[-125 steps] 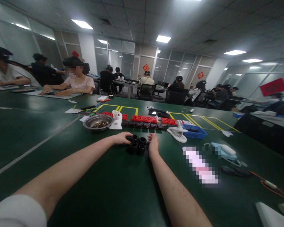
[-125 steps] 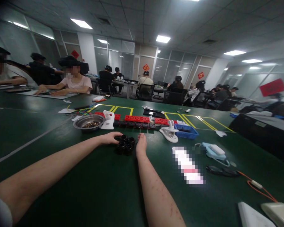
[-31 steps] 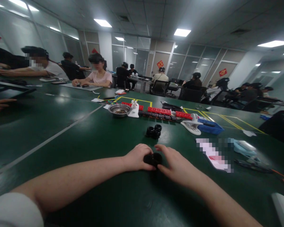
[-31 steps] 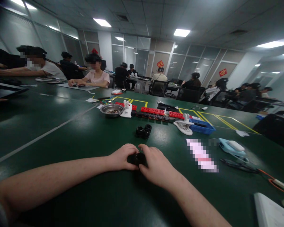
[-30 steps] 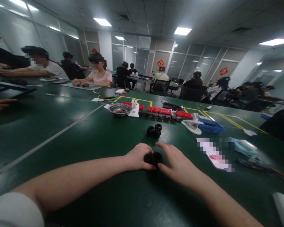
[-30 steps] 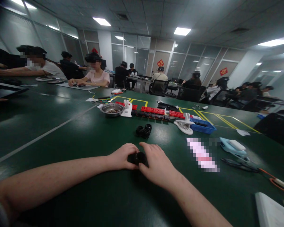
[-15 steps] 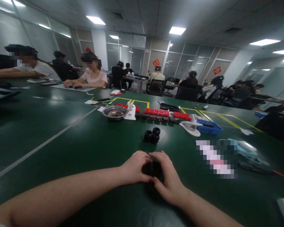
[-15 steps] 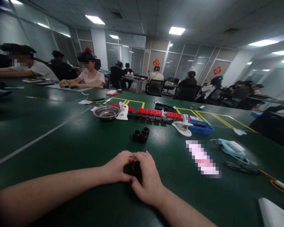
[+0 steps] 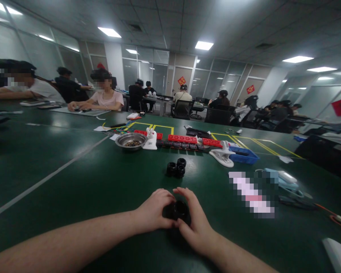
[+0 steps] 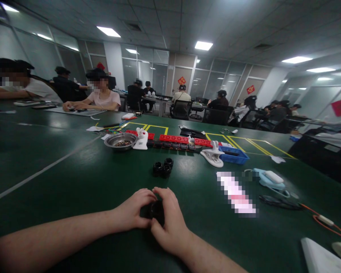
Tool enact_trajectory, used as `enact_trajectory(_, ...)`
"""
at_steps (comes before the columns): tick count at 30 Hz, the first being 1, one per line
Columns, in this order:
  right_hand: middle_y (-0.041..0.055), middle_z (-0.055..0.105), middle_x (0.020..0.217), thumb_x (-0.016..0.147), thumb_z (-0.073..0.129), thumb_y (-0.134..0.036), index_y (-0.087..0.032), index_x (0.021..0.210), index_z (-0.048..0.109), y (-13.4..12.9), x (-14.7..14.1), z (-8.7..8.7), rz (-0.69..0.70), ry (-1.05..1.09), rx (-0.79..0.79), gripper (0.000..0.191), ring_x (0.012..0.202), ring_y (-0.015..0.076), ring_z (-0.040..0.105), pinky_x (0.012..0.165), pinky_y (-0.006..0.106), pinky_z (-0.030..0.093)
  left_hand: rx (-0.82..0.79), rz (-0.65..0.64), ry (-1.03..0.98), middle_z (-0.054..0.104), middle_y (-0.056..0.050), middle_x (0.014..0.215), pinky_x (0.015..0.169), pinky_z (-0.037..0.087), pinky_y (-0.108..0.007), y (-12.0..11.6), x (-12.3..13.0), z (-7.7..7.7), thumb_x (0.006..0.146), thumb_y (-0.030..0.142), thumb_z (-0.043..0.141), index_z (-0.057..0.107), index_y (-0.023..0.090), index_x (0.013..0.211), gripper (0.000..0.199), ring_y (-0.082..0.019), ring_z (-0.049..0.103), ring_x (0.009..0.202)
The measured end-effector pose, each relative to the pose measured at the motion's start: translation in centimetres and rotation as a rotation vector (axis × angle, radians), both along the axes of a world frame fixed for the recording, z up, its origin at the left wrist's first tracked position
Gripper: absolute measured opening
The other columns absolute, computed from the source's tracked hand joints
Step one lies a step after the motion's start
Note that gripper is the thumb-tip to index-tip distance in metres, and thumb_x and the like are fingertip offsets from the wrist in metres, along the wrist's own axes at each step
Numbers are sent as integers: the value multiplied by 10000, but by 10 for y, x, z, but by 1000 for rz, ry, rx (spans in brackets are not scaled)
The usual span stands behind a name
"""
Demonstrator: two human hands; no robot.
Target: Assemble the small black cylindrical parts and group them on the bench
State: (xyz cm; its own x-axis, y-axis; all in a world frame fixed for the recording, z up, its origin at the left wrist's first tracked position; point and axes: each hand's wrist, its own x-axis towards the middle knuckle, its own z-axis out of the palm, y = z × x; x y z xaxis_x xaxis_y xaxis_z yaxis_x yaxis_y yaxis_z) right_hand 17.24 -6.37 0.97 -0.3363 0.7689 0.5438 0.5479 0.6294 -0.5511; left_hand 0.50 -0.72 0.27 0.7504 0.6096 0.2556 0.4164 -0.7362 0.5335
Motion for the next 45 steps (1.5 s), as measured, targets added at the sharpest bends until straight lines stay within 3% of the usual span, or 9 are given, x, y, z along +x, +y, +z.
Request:
enact_trajectory(6, 84, 510, 986, 639, 617, -239, -196, 1115, 362, 4, -3, -1, -172, 43, -33, 541, 916, 238, 520, 805, 405, 440, 2, -35, -13, 596, -28, 913, 826, 375, -331, 2, 0, 0, 602, 330, 705, 583, 170, 854, 323, -206, 514, 890)
enact_trajectory(9, 52, 540, 885, 664, 547, -183, -202, 1072, 387, 5, -3, 0, -136, 92, -92, 439, 831, 203, 548, 765, 368, 458, -3, -36, -6, 599, -27, 906, 830, 373, -326, 1, 1, 2, 612, 309, 695, 581, 168, 875, 319, -199, 515, 887)
enact_trajectory(14, 103, 500, 1110, 664, 434, -138, -184, 1177, 314, 4, 0, 2, 70, 119, -125, 529, 1054, 224, 483, 904, 403, 388, 9, -13, 7, 580, -44, 974, 869, 358, -356, 0, 0, 3, 615, 321, 687, 594, 178, 893, 326, -221, 496, 939)
enact_trajectory(21, 67, 528, 925, 660, 597, -261, -191, 1043, 406, 9, -3, -2, -166, 90, -102, 433, 864, 218, 534, 778, 382, 447, 19, -30, 0, 593, -39, 944, 847, 374, -345, 1, 0, 3, 616, 315, 692, 602, 177, 849, 286, -216, 514, 921)
enact_trajectory(27, 87, 547, 1039, 697, 438, -165, -189, 1136, 358, 5, 0, 1, 45, 83, -94, 448, 1023, 228, 500, 891, 423, 382, 4, -17, 16, 585, -50, 996, 878, 358, -364, -2, -1, 8, 624, 315, 681, 588, 178, 944, 360, -227, 506, 947)
enact_trajectory(30, 108, 500, 1100, 702, 478, -207, -180, 1126, 372, 6, 1, 3, -16, 77, -67, 438, 1040, 236, 479, 889, 415, 385, 4, -27, 20, 586, -53, 998, 875, 361, -359, -2, -1, 8, 630, 320, 679, 596, 175, 921, 336, -224, 508, 951)
enact_trajectory(34, 68, 534, 927, 665, 588, -259, -193, 1023, 422, 10, -1, 0, -158, 74, -59, 399, 863, 215, 536, 772, 375, 449, 21, -29, 13, 592, -46, 962, 855, 372, -349, -1, 0, 6, 626, 314, 679, 600, 173, 868, 291, -210, 524, 907)
enact_trajectory(41, 85, 547, 1024, 681, 417, -148, -201, 1157, 288, 4, 0, 1, 75, 157, -110, 496, 999, 215, 522, 891, 422, 386, 25, -11, 3, 585, -52, 963, 859, 373, -349, -1, -1, 4, 625, 334, 680, 581, 161, 955, 385, -218, 512, 926)
enact_trajectory(45, 108, 474, 1113, 716, 493, -225, -189, 1184, 300, 6, 3, -1, -43, 121, -68, 508, 1052, 238, 466, 905, 433, 365, 36, -21, 14, 584, -54, 984, 872, 367, -349, -1, 0, 6, 632, 353, 682, 602, 168, 891, 328, -219, 513, 940)
